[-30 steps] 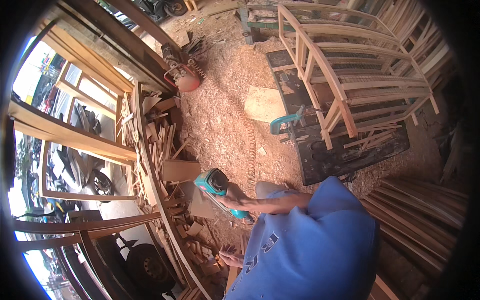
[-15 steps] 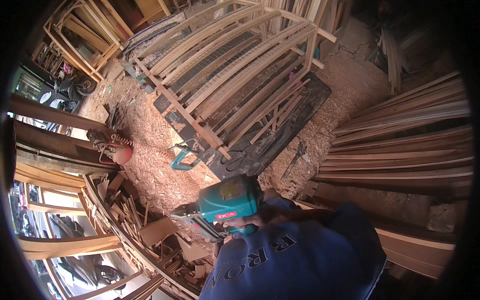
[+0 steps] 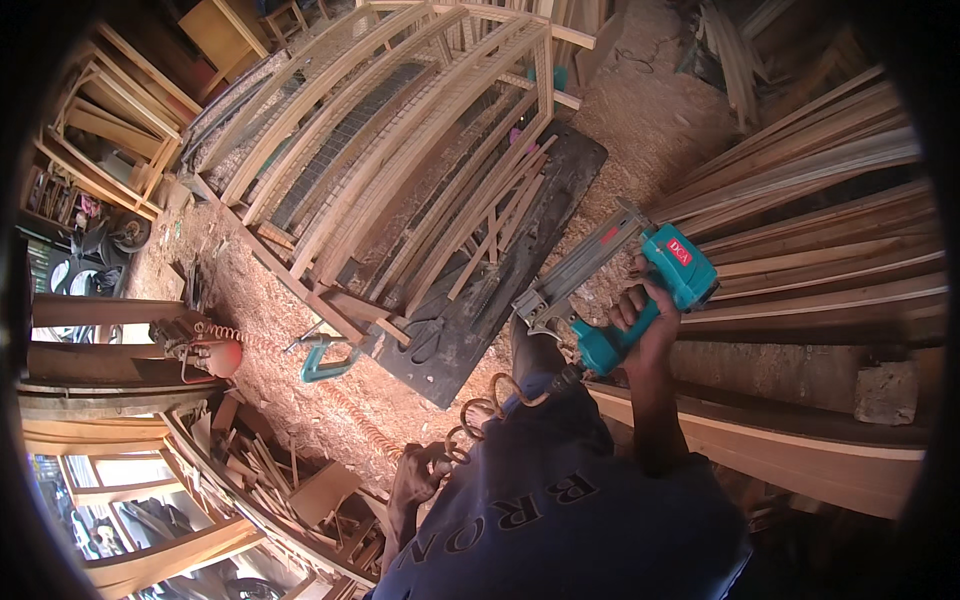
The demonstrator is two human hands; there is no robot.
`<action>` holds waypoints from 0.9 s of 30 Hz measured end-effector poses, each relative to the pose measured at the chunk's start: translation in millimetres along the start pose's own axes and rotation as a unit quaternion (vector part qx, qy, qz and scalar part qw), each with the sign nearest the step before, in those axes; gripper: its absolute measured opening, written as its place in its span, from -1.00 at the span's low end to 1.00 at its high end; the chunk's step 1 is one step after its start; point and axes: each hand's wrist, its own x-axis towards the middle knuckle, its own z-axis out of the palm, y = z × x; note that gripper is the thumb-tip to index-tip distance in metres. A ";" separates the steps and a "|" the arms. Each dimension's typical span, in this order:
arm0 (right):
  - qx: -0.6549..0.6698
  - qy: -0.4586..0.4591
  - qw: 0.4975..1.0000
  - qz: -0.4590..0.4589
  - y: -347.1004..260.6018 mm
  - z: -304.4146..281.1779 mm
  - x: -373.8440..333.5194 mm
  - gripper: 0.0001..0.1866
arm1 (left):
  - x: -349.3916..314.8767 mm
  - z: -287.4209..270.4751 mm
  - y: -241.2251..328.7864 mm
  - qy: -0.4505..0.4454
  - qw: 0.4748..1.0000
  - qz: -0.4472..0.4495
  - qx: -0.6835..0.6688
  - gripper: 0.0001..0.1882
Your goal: The person assembles a wooden frame with wire mesh using a pneumatic nail gun. They position slats, align the frame, and drive nails into the joints to secure the structure.
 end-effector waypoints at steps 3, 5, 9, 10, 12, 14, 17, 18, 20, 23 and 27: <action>0.005 0.026 0.999 0.033 -1.6 -21.5 64.6 -0.56 | 55.5 6.2 31.0 -0.002 0.999 0.046 -0.012 -0.41; 0.013 0.035 0.997 0.064 3.1 -39.5 120.6 -0.61 | 91.6 17.9 45.5 0.032 0.999 -0.014 0.028 -0.46; -0.035 0.054 0.990 0.123 29.2 -64.8 248.5 -0.72 | 177.4 44.6 50.7 0.076 0.990 -0.114 0.038 -0.50; -0.059 0.077 0.985 0.146 33.3 -70.0 277.7 -0.74 | 197.4 54.8 50.8 0.086 0.986 -0.142 0.034 -0.51; -0.055 0.099 0.974 0.194 42.4 -75.6 322.4 -0.77 | 235.5 68.1 46.7 0.118 0.973 -0.182 0.082 -0.56; -0.034 0.086 0.969 0.228 45.1 -80.0 349.2 -0.74 | 264.2 75.8 44.0 0.123 0.964 -0.217 0.095 -0.58; -0.028 0.085 0.960 0.265 52.6 -83.2 382.2 -0.70 | 296.3 79.2 42.9 0.193 0.946 -0.188 0.182 -0.56; -0.040 0.104 0.957 0.267 56.3 -82.8 391.5 -0.72 | 304.7 78.6 46.8 0.229 0.940 -0.162 0.192 -0.57; -0.021 0.100 0.954 0.281 60.1 -83.5 405.9 -0.75 | 320.4 78.5 69.9 0.220 0.920 -0.233 0.227 -0.60; -0.034 0.087 0.947 0.309 57.7 -86.0 418.5 -0.71 | 353.8 48.1 120.3 0.279 0.932 -0.150 0.178 -0.65; -0.037 0.076 0.942 0.326 49.2 -91.5 422.2 -0.70 | 414.3 -14.4 198.1 0.449 0.883 -0.026 0.135 -0.60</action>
